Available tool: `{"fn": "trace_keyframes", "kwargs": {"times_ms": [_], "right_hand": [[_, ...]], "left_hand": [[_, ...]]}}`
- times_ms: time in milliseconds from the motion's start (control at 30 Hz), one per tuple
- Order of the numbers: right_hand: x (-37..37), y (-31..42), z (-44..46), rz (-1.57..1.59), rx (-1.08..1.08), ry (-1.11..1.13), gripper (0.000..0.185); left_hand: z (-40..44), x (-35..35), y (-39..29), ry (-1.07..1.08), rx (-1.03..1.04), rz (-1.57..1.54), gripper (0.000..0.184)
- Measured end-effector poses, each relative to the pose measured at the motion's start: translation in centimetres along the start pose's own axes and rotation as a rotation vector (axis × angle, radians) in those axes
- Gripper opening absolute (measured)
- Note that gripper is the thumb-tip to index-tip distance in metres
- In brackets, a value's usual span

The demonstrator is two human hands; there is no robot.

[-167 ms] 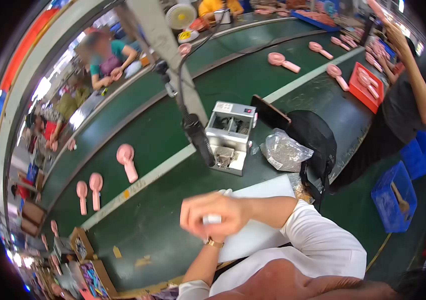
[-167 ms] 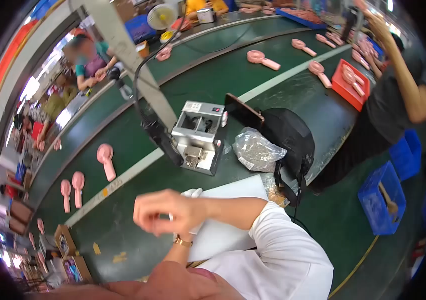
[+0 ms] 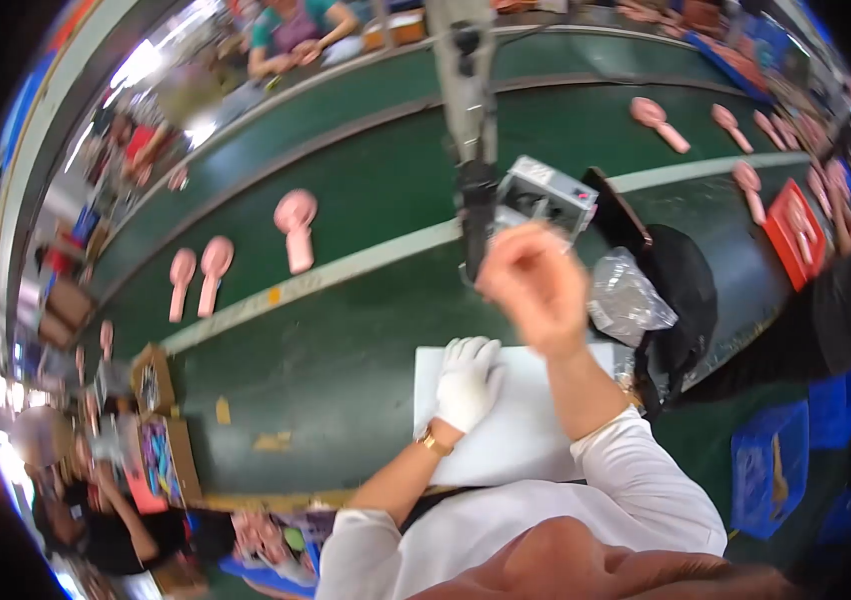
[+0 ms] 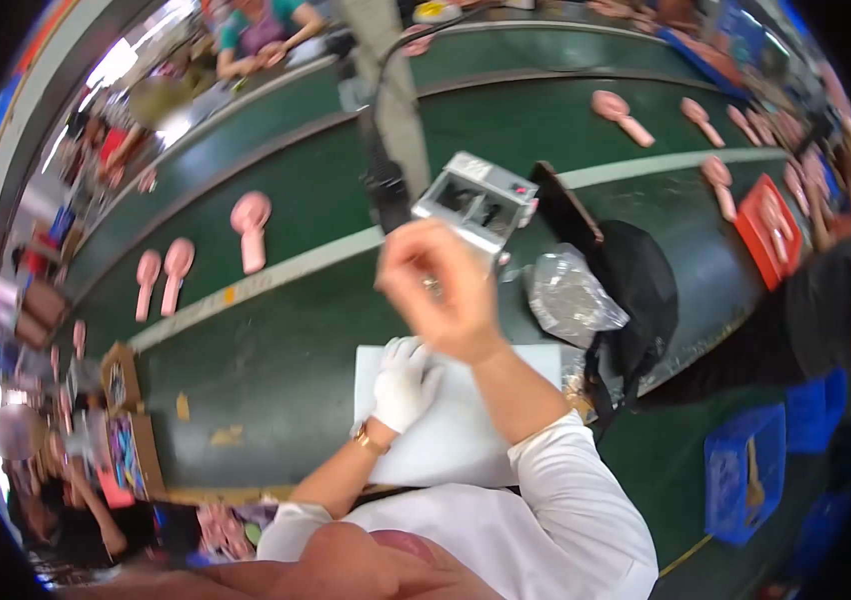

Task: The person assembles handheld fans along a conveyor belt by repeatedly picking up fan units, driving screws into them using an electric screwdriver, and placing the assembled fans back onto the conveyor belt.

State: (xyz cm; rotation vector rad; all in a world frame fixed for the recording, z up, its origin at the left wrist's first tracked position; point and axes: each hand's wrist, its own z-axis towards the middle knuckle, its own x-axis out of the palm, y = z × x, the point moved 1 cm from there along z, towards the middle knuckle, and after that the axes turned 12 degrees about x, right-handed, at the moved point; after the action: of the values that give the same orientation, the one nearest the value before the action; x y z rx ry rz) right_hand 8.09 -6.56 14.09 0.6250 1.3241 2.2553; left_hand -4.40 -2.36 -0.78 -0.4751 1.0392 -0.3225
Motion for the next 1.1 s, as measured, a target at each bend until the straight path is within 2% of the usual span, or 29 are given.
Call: {"fn": "trace_keyframes", "kwargs": {"times_ms": [67, 133, 167, 267, 300, 333, 367, 400, 467, 533, 567, 600, 667, 700, 733, 767, 833, 900, 1000, 1100], "right_hand": [[0.0, -2.3, 2.8, -0.023, -0.145, -0.205, 0.022], [-0.1, -4.3, 3.9, -0.252, -0.231, -0.350, 0.038], [-0.4, -5.9, 4.5, -0.304, -0.270, -0.337, 0.057], [-0.2, -9.0, 4.8, -0.313, -0.097, -0.245, 0.073], [0.3, -9.1, 4.8, -0.140, 0.103, -0.144, 0.081], [0.4, -10.2, 4.9, -0.113, 0.190, -0.097, 0.082], [0.6, -10.9, 4.8, -0.073, 0.232, -0.084, 0.081], [0.8, -11.3, 4.7, -0.031, 0.275, -0.071, 0.081], [0.7, -10.7, 4.6, -0.046, 0.338, -0.066, 0.065], [0.3, -10.5, 4.0, -0.078, 0.377, -0.050, 0.055], [0.1, -9.3, 3.9, -0.067, 0.352, -0.086, 0.043], [-0.1, -8.5, 3.8, -0.044, 0.301, -0.122, 0.042], [-0.7, -7.3, 3.8, 0.003, 0.201, -0.187, 0.042], [-0.9, -7.1, 3.7, -0.019, 0.162, -0.196, 0.043], [-1.2, -6.8, 3.6, -0.041, 0.123, -0.206, 0.043], [-1.3, -6.9, 3.6, -0.045, 0.107, -0.198, 0.044], [-1.7, -7.4, 3.5, -0.107, 0.142, -0.191, 0.046], [-1.3, -8.4, 3.7, -0.125, 0.134, -0.206, 0.047], [-1.2, -9.3, 3.3, -0.241, 0.147, -0.177, 0.053], [-0.9, -9.6, 3.1, -0.324, 0.129, -0.145, 0.057]], "left_hand": [[0.4, -2.0, 2.4, -0.019, 0.042, 0.038, 0.035], [0.8, -2.9, 3.8, -0.071, 0.040, 0.038, 0.033], [1.3, -3.8, 5.0, -0.119, 0.026, 0.038, 0.032], [3.7, -7.1, 10.9, -0.291, 0.014, 0.154, 0.030], [4.8, -8.2, 13.2, -0.323, -0.102, 0.251, 0.031], [5.8, -9.5, 15.8, -0.351, -0.220, 0.346, 0.032], [6.6, -10.4, 19.9, -0.473, -0.136, 0.447, 0.038], [7.7, -11.9, 21.7, -0.449, -0.294, 0.565, 0.046], [9.3, -13.7, 27.1, -0.460, -0.509, 0.723, 0.055], [10.6, -14.5, 30.9, -0.297, -0.850, 0.555, 0.053], [11.2, -14.6, 31.8, -0.234, -0.845, 0.588, 0.053], [11.7, -14.6, 32.6, -0.173, -0.841, 0.621, 0.054], [13.2, -14.8, 32.6, -0.122, -0.909, 0.404, 0.043], [13.1, -14.4, 32.2, -0.148, -0.806, 0.317, 0.038], [13.2, -14.3, 29.8, -0.194, -0.695, 0.043, 0.037], [12.8, -13.0, 26.9, -0.471, -0.609, -0.353, 0.037], [11.6, -10.4, 24.0, -0.504, -0.501, -0.693, 0.038], [9.5, -8.7, 19.4, -0.482, -0.439, -0.992, 0.027], [6.2, -8.1, 12.3, -0.409, -0.500, -1.121, 0.024], [3.3, -6.2, 9.7, -0.413, -0.531, -1.318, 0.028]]}}
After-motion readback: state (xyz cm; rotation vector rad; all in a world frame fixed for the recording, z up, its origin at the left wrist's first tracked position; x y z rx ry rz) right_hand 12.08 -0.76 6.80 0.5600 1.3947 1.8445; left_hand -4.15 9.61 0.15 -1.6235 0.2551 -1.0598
